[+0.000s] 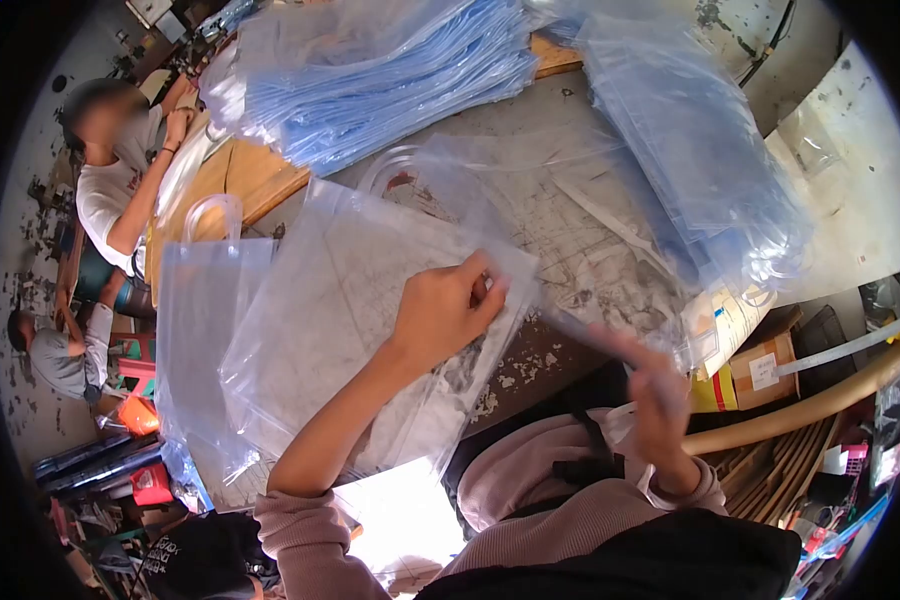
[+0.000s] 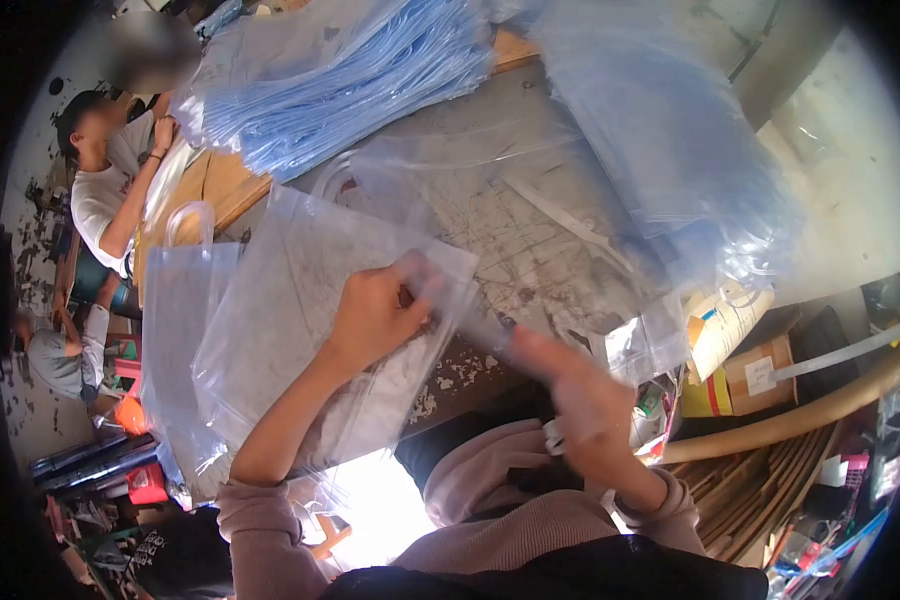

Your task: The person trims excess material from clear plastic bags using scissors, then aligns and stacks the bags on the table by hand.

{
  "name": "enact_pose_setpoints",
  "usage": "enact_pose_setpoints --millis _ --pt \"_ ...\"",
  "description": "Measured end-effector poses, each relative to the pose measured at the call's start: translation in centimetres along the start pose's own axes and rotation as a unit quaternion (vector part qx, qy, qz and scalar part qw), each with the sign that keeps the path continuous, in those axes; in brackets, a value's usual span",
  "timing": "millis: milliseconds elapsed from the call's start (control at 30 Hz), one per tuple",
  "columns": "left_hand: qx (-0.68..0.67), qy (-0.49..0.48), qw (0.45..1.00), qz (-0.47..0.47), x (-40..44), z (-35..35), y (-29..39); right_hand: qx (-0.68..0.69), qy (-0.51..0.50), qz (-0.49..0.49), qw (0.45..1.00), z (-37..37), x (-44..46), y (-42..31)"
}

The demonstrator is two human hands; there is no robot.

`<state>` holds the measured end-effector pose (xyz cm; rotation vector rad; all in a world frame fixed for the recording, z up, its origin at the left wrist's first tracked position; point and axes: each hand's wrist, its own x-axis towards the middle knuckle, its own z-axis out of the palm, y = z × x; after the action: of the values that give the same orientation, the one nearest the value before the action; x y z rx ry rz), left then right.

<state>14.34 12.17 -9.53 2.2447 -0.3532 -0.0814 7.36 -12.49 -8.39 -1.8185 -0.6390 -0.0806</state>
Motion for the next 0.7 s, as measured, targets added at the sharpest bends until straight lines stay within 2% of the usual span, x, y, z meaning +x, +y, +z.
enact_pose_setpoints --millis 33,67,100,133,233,300,400,433,467,533,600,633,700 --pt "0.111 0.069 0.991 0.041 0.0 0.3 0.1 0.147 0.102 0.055 0.982 -0.3 0.2 0.0" --pt "0.111 0.07 0.99 0.046 0.1 0.3 0.1 0.193 0.175 0.088 0.961 -0.7 1.0 -0.7" --pt "0.17 0.103 0.976 0.088 0.1 0.3 0.2 0.239 0.246 0.122 0.931 -1.4 2.0 -2.0" --pt "0.226 0.135 0.956 0.129 0.1 0.3 0.3 0.218 0.284 0.1 0.928 -2.2 2.7 -2.9" --pt "0.288 0.125 0.932 0.181 0.4 0.7 0.0 0.174 0.349 0.019 0.921 -6.5 3.9 -4.8" --pt "0.281 0.11 0.935 0.185 0.5 1.0 -0.7 0.057 0.416 -0.028 0.907 -9.6 4.8 -6.2" --pt "0.274 0.1 0.938 0.187 0.6 1.0 -0.9 0.028 0.422 -0.123 0.898 -15.9 4.0 -7.1" --pt "0.273 0.1 0.939 0.184 0.6 1.0 -0.8 0.098 0.45 -0.143 0.876 -16.9 4.0 -8.0" --pt "0.271 0.103 0.939 0.183 0.6 1.0 -0.7 0.097 0.448 -0.144 0.877 -17.8 4.3 -8.8" --pt "0.248 0.095 0.947 0.18 0.7 0.9 -0.5 -0.079 0.412 -0.213 0.882 -19.7 5.9 -10.2" --pt "0.216 0.101 0.954 0.183 0.6 0.8 -0.3 -0.249 0.364 -0.273 0.855 -21.2 7.4 -10.3" --pt "0.183 0.106 0.959 0.187 0.6 0.8 -0.3 -0.248 0.364 -0.273 0.855 -21.8 7.9 -9.9" --pt "0.162 0.094 0.962 0.201 0.3 0.8 0.0 -0.35 0.294 -0.256 0.852 -22.4 8.8 -8.3"
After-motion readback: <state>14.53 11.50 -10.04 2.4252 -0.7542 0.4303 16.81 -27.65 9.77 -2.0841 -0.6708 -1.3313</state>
